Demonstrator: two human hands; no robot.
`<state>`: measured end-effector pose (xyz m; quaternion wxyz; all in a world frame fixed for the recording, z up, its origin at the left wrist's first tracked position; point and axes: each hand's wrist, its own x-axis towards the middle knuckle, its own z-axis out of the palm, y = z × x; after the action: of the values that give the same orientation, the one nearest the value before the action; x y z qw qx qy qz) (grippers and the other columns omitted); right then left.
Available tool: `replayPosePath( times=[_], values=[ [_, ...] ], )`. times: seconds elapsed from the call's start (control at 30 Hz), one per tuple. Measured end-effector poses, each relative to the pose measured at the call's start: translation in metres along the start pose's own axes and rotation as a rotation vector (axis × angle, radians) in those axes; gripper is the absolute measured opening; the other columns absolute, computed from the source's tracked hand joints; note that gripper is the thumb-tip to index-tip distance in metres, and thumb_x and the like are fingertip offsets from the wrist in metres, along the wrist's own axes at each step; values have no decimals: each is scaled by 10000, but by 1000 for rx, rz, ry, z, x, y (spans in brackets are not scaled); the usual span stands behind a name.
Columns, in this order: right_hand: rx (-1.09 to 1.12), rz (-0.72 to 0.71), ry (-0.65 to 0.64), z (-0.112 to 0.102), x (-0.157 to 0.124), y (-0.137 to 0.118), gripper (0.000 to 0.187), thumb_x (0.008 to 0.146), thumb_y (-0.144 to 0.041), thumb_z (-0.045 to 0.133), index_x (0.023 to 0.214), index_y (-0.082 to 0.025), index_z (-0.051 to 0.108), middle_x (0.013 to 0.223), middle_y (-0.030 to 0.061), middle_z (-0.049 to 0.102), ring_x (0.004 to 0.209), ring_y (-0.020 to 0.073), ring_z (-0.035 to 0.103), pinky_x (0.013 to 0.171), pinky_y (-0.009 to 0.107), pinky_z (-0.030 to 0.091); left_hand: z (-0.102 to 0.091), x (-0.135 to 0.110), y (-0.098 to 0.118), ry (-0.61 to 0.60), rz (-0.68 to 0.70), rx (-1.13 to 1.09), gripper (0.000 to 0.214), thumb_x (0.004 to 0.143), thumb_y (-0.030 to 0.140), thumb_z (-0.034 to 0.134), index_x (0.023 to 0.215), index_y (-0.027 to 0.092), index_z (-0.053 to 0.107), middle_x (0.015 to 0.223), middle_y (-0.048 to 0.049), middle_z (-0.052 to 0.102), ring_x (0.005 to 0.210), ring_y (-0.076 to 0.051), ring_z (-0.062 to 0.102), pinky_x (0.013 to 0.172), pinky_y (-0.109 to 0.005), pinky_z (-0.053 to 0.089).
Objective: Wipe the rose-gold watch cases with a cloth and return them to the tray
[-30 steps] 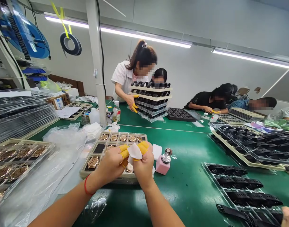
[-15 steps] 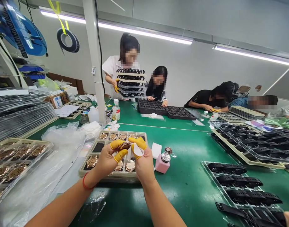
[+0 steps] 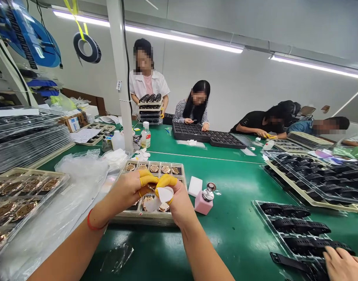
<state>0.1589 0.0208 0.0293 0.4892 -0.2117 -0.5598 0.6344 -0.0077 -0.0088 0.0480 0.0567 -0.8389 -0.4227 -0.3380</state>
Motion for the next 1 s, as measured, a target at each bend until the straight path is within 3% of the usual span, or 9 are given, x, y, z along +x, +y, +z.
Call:
replayPosePath(
  times=[0.1,0.17,0.27,0.37,0.5,0.63,0.73,0.87,1.0],
  values=[
    [-115,12,36,0,0,6,192,664,-362,788,768,-229,697,742,1,670,737,177,610,666,286,490,1,-1,-1,-62,81,252,300,949,288,431,830,163,677,718,-57,637,650,-181,567,579,-274,413],
    [-198,-37,72,-1,-2,7,179,686,-329,779,822,-240,704,769,-1,678,734,172,603,680,285,481,4,0,-4,-49,123,224,308,953,275,423,812,159,670,732,-57,650,650,-173,573,578,-268,410],
    [-301,-211,60,-2,-6,4,109,714,-282,764,817,-272,732,788,6,684,754,182,603,699,297,473,10,1,-11,54,189,-56,292,965,297,404,952,169,666,839,-67,690,729,-172,610,636,-265,440],
    [-334,-364,-7,-4,-9,-2,90,759,-274,723,835,-310,756,799,23,680,800,202,610,728,323,483,20,3,-16,139,198,-417,306,952,352,438,938,162,678,765,-66,682,696,-158,610,646,-249,459],
    [-345,-393,-42,-5,-9,-5,227,788,-271,695,996,-352,733,935,43,665,901,219,598,810,367,492,39,3,-13,168,-8,-802,327,896,439,530,888,164,706,735,-55,687,679,-155,622,666,-246,487],
    [-298,-395,-41,-7,-9,-6,245,762,-278,723,988,-373,734,873,27,660,834,199,604,762,343,510,48,3,0,132,-153,-976,391,871,509,535,944,155,685,881,-75,698,784,-176,636,711,-258,498],
    [-252,-359,-2,-9,-10,-5,229,715,-372,756,941,-331,754,800,30,659,740,191,607,729,346,519,38,2,10,61,-109,-942,352,913,462,482,949,161,660,923,-72,678,827,-168,617,748,-250,478],
    [-130,-334,47,-6,-11,0,392,632,-527,772,956,-310,732,755,17,659,677,182,604,663,323,518,19,0,20,-20,-52,-675,278,947,354,425,880,162,615,861,-52,647,762,-152,583,706,-239,430],
    [-84,-379,97,1,-16,5,124,750,-423,715,818,-318,712,743,-4,660,673,167,599,644,296,498,11,-3,25,-56,-131,-498,297,946,345,401,803,160,584,775,-40,625,677,-151,554,635,-242,391]
  ],
)
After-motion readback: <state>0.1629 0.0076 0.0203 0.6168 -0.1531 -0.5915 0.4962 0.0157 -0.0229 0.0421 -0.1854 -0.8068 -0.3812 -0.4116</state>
